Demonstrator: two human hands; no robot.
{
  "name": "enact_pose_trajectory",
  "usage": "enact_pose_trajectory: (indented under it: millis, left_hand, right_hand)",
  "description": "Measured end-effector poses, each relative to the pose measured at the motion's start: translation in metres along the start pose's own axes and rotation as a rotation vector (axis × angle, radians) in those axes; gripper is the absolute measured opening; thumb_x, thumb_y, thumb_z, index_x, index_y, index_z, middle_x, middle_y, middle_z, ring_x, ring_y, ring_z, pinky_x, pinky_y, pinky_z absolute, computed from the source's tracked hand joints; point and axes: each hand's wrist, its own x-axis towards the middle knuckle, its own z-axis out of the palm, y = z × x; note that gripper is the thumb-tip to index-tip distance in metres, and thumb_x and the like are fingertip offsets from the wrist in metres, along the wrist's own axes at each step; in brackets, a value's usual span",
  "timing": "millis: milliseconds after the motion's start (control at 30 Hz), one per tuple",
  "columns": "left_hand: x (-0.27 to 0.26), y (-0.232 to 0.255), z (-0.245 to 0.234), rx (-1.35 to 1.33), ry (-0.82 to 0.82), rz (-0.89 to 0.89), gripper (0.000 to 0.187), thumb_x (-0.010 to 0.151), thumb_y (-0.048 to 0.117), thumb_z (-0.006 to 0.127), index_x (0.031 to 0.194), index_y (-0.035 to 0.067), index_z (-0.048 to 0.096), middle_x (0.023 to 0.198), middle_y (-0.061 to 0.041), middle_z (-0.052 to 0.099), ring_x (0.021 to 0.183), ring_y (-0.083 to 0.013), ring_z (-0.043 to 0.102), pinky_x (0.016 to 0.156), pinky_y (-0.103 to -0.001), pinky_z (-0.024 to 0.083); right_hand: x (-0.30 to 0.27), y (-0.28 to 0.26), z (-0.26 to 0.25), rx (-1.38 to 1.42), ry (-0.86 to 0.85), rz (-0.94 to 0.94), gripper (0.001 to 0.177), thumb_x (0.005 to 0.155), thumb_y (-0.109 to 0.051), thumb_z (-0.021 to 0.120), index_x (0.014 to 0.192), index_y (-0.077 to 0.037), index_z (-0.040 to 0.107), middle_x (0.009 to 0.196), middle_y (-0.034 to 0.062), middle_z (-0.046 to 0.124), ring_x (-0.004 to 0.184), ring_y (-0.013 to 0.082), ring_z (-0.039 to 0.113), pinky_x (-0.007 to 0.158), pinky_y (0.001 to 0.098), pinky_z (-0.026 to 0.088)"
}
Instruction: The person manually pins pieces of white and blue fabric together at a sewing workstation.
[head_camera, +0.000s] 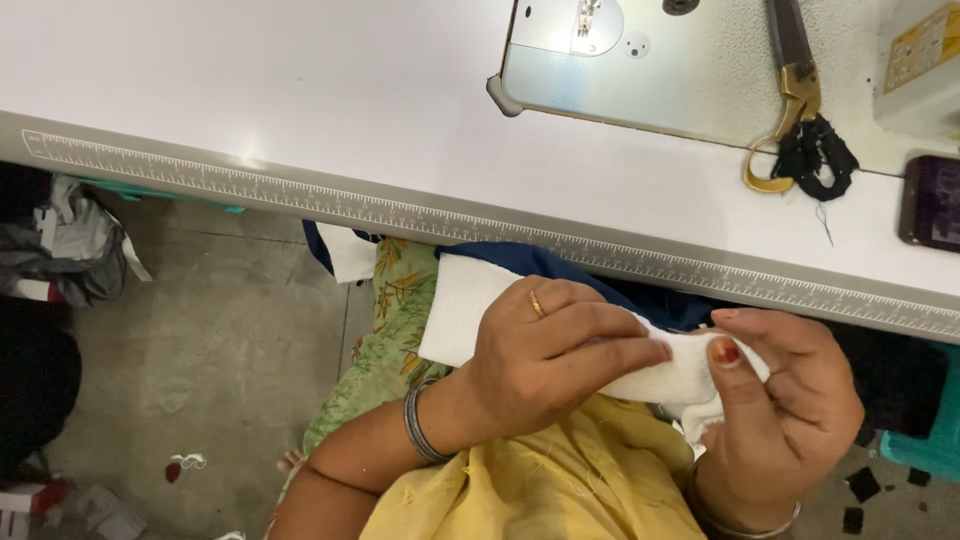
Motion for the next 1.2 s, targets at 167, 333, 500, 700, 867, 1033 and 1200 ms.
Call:
enact_pose_trajectory:
  millis: [167, 333, 500, 700, 867, 1033, 1200]
  left_hand:
    - [-0.007, -0.003, 0.004, -0.095, -0.031, -0.17, 0.009, 0.092, 0.007, 0.076, 0.098, 0.013, 0.072, 0.098, 0.0, 0.067, 0.092, -0.0184, 0.065, 0.08, -0.032, 0.044]
    - [-0.022, -0.009, 0.012, -0.845, 0.104, -0.448, 0.013, 0.099, -0.004, 0.056, 0.096, 0.008, 0.057, 0.099, -0.004, 0.059, 0.094, -0.0201, 0.065, 0.088, -0.031, 0.052]
    - [-0.023, -0.028, -0.004, -0.234, -0.066, -0.202, 0.015, 0.094, -0.003, 0.063, 0.103, 0.009, 0.062, 0.095, -0.001, 0.068, 0.086, -0.0184, 0.067, 0.076, -0.031, 0.051]
    - [-0.042, -0.063, -0.026, 0.298, 0.004, -0.306, 0.012, 0.092, 0.007, 0.073, 0.101, 0.013, 0.068, 0.094, -0.003, 0.071, 0.089, -0.0268, 0.066, 0.079, -0.039, 0.051]
    - [-0.016, -0.02, -0.008, -0.176, -0.073, -0.027, 0.027, 0.09, 0.019, 0.072, 0.113, 0.005, 0.066, 0.106, -0.01, 0.069, 0.102, -0.0296, 0.065, 0.088, -0.04, 0.049]
    - [-0.034, -0.031, -0.005, -0.565, -0.125, -0.154, 0.008, 0.102, 0.019, 0.071, 0.101, 0.011, 0.072, 0.096, -0.002, 0.071, 0.092, -0.0205, 0.069, 0.085, -0.033, 0.054]
    - [-0.021, -0.012, -0.019, -0.285, -0.117, -0.138, 0.014, 0.099, 0.024, 0.075, 0.103, 0.01, 0.071, 0.1, -0.002, 0.067, 0.089, -0.0205, 0.069, 0.074, -0.03, 0.055]
  right_hand:
    - [-0.004, -0.002, -0.001, -0.138, -0.023, -0.029, 0.02, 0.097, 0.007, 0.069, 0.116, 0.007, 0.064, 0.107, 0.0165, 0.071, 0.093, 0.0134, 0.066, 0.086, 0.0186, 0.051]
    - [-0.002, 0.002, -0.006, 0.013, -0.037, 0.028, 0.011, 0.103, 0.005, 0.066, 0.114, 0.008, 0.065, 0.104, 0.0122, 0.071, 0.096, 0.011, 0.065, 0.092, 0.0171, 0.049]
    - [-0.009, 0.017, -0.025, -0.058, -0.05, -0.031, 0.004, 0.108, 0.007, 0.064, 0.112, 0.006, 0.065, 0.1, 0.0142, 0.068, 0.086, 0.0124, 0.062, 0.081, 0.02, 0.049]
    - [-0.014, 0.034, -0.075, 0.05, 0.072, -0.232, 0.009, 0.114, 0.001, 0.063, 0.11, -0.002, 0.056, 0.091, 0.0189, 0.068, 0.068, 0.0167, 0.059, 0.065, 0.0259, 0.045]
    - [-0.027, 0.034, -0.067, 0.11, -0.166, -0.272, 0.016, 0.116, -0.004, 0.068, 0.108, 0.001, 0.055, 0.084, 0.0191, 0.063, 0.068, 0.0209, 0.053, 0.067, 0.0309, 0.047]
    - [-0.025, 0.007, -0.06, -0.041, -0.006, -0.259, 0.022, 0.105, -0.013, 0.071, 0.115, -0.002, 0.055, 0.082, 0.0178, 0.065, 0.068, 0.0191, 0.065, 0.064, 0.0276, 0.053]
    - [-0.009, -0.034, -0.039, -0.427, -0.183, -0.27, 0.025, 0.112, -0.017, 0.067, 0.122, 0.004, 0.059, 0.113, 0.0164, 0.064, 0.102, 0.0183, 0.066, 0.094, 0.0271, 0.057]
